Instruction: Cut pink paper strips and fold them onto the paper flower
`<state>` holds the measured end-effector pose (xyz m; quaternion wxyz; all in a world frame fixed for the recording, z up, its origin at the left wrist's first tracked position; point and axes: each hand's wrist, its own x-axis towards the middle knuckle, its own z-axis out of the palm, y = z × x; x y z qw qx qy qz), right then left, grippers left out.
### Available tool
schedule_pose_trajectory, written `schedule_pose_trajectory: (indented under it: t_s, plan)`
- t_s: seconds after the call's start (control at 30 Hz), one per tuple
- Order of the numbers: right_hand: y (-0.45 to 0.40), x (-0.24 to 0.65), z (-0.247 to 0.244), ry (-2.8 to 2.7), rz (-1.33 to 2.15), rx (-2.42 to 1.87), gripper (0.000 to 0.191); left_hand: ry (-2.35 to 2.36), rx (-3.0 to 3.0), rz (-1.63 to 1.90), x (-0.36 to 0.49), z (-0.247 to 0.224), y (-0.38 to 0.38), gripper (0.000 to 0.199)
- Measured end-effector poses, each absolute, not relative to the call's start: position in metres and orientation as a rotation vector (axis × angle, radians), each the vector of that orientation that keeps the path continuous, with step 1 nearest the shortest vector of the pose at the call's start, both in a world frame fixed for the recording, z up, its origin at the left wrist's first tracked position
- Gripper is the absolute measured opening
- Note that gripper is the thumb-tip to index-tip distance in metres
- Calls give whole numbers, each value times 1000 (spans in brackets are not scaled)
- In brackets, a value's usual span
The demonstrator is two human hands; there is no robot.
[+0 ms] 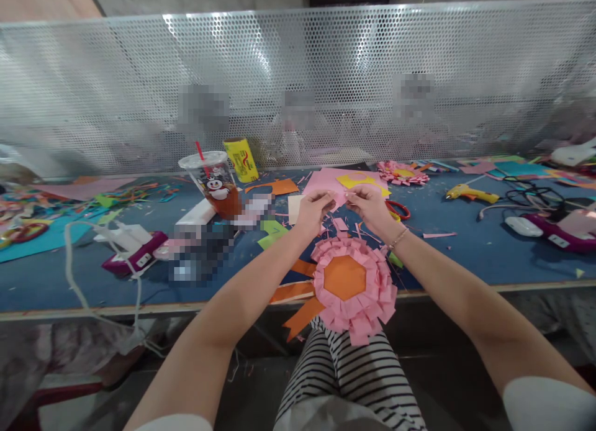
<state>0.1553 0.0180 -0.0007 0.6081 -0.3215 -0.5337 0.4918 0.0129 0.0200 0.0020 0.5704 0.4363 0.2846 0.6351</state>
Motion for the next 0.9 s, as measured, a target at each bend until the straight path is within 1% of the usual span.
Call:
schedule_pose_trajectory:
  t_s: [0.9]
  plan:
    - [15,154,2,-1179,1186,-709,25,691,1007,1589,14,5,19,20]
